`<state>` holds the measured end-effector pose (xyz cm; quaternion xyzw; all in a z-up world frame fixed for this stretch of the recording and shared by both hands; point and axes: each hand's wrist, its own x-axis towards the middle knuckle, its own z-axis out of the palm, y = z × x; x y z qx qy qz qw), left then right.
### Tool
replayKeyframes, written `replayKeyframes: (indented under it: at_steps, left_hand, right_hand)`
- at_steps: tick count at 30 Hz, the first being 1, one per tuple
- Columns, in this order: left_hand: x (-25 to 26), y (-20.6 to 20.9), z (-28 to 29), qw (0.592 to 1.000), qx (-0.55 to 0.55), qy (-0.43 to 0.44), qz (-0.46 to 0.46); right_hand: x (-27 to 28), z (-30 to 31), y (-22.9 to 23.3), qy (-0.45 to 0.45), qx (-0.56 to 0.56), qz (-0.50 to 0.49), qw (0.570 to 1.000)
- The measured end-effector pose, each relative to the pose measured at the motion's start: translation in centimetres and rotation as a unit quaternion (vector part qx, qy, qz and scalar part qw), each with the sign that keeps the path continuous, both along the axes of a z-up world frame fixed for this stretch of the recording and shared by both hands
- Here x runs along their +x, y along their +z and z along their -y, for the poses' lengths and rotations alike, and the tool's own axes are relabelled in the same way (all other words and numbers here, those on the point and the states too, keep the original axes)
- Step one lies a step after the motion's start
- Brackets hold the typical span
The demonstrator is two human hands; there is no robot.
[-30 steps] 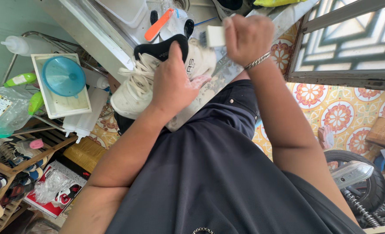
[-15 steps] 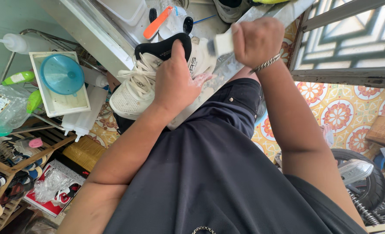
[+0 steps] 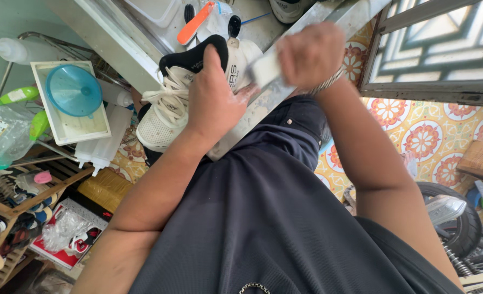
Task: The person cleans a white sneaker by applying cleaning solution to a brush and scrubbing the upper, laces, and sole. They work over a sink, handling the shoe and brushes with both hands.
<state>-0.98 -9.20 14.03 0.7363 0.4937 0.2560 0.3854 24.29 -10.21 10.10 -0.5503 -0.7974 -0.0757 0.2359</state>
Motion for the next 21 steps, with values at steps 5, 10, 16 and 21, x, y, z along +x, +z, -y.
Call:
replayKeyframes:
  at_steps: [5,10,16,21]
  left_hand:
    - [0.2,-0.3,-0.2,1.000,0.011,0.006,0.025]
    - [-1.0,-0.2,-0.5,0.995,0.016,-0.008,0.101]
    - [-0.7,-1.4,-0.4,0.994,0.062,-0.014,0.084]
    - [-0.7,-1.2,-0.5,0.982,0.023,-0.036,0.183]
  right_hand:
    - [-0.2,0.1,-0.3,0.007,0.060,0.011,0.998]
    - [1.0,-0.5,-0.2,-0.049,-0.028,-0.019,0.998]
    - [-0.9,0.7,-0.3,0.016,0.079,0.012,0.997]
    - [-0.7,0.7,0.9,0.025,0.037,-0.034,0.998]
